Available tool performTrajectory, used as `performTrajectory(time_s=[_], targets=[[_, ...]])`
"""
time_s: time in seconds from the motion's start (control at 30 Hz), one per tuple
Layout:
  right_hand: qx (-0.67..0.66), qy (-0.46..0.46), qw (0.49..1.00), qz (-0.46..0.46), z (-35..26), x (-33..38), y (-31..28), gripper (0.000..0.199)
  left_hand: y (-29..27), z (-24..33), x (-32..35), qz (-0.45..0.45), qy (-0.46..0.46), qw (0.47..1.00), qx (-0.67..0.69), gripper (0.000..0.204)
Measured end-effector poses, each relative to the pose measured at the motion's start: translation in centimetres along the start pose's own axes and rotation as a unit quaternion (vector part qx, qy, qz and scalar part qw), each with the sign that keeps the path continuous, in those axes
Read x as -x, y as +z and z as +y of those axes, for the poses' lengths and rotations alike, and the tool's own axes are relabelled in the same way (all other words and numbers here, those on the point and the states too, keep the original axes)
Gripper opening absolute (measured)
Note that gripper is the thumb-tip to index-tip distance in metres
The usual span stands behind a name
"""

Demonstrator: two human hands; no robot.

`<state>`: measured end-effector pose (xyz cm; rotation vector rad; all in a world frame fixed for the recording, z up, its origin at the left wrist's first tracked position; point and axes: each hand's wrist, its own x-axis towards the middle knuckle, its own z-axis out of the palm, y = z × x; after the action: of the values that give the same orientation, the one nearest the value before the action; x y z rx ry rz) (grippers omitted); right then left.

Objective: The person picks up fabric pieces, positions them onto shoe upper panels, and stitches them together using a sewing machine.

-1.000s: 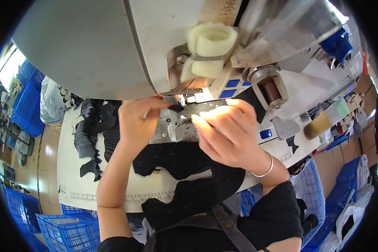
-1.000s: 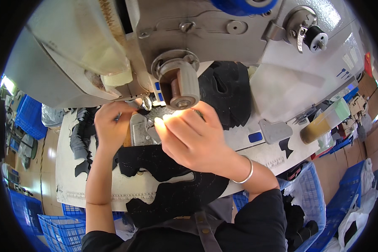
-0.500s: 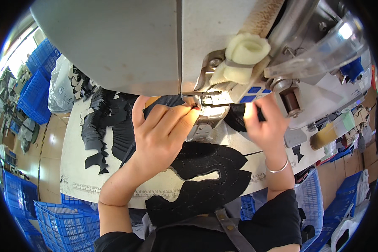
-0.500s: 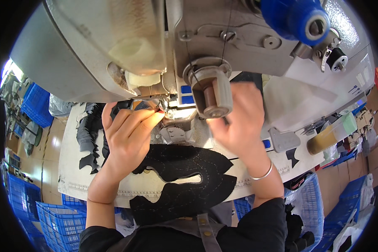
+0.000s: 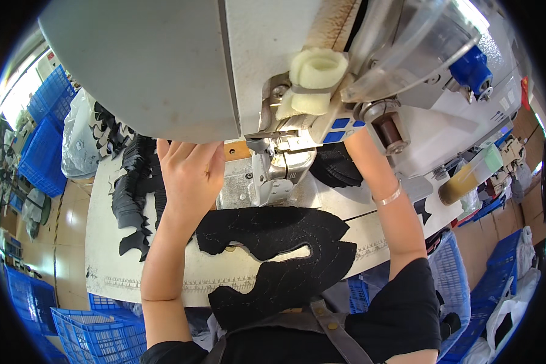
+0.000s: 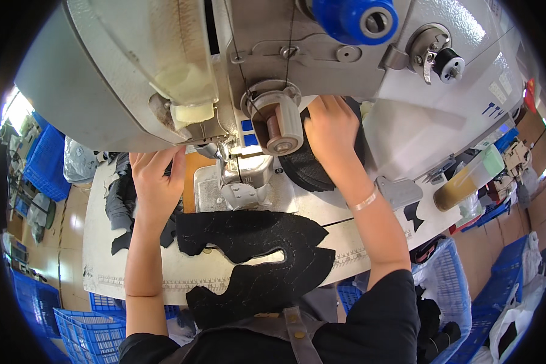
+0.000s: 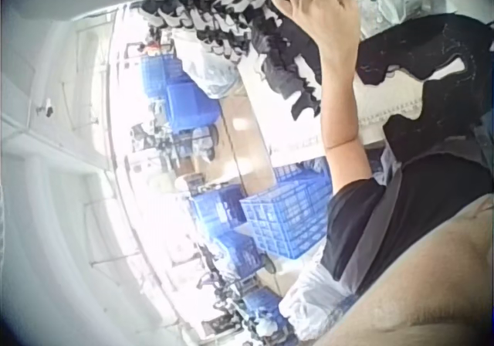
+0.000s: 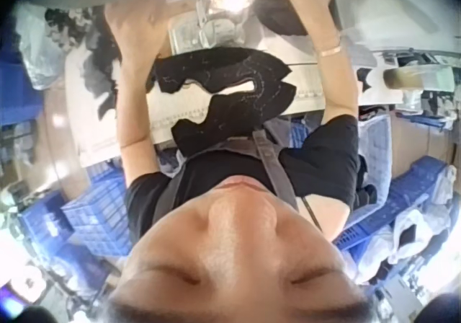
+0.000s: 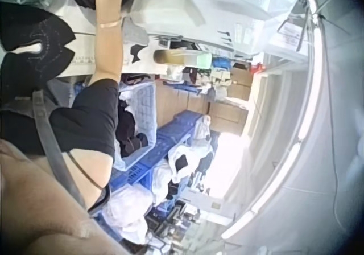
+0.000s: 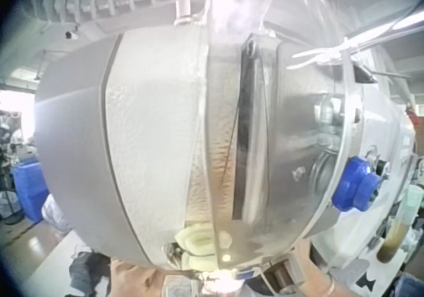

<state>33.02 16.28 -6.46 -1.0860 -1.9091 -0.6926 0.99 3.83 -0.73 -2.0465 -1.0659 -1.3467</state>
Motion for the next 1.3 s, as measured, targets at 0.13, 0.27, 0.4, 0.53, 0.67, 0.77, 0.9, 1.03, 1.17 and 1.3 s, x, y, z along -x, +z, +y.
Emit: performTrajectory(time_s=[0.13, 0.27, 0.4, 0.53, 0.67, 0.77, 0.9, 1.03, 1.17, 1.3], targets=[[0.142, 0.041, 0.983, -0.106, -8.4, 2.6, -8.6, 0.044, -0.6, 0.1, 0.5, -0.029, -0.005, 0.999, -0.018, 0.012], [0.117, 0.081, 0.973, -0.184, -10.1, 4.0, -9.9, 0.062, -0.2, 0.8, 0.5, -0.072, -0.016, 0.997, 0.000, 0.014], [0.080, 0.034, 0.984, -0.155, -10.7, 4.2, -8.3, 0.077, -1.1, -0.4, 0.9, -0.109, 0.025, 0.993, -0.033, 0.018], [0.118, 0.074, 0.977, -0.162, -8.5, 4.5, -6.2, 0.076, -4.0, -3.5, 2.6, -0.152, 0.013, 0.985, -0.077, 0.019], [-0.022, -0.031, 0.992, -0.119, -12.2, 4.7, -10.4, 0.058, -10.9, -9.0, 10.5, -0.300, -0.174, 0.921, -0.180, 0.021], [-0.165, -0.046, 0.963, -0.210, -13.5, 6.8, -12.7, 0.046, -16.5, -11.4, 14.5, -0.429, -0.312, 0.821, -0.208, 0.026], [-0.205, 0.012, 0.900, -0.383, -13.4, 8.2, -12.5, 0.063, -18.1, -11.7, 16.2, -0.414, -0.445, 0.792, -0.051, 0.031], [-0.183, 0.028, 0.891, -0.415, -13.8, 8.1, -11.9, 0.072, -18.1, -11.0, 18.1, -0.315, -0.290, 0.899, -0.095, 0.029], [-0.183, 0.059, 0.913, -0.361, -14.2, 8.0, -12.1, 0.070, -18.0, -10.3, 20.3, -0.248, -0.332, 0.906, -0.090, 0.025], [-0.265, 0.090, 0.884, -0.373, -11.9, 6.9, -11.9, 0.041, -20.2, -9.7, 16.9, -0.135, -0.516, 0.835, 0.136, 0.016]])
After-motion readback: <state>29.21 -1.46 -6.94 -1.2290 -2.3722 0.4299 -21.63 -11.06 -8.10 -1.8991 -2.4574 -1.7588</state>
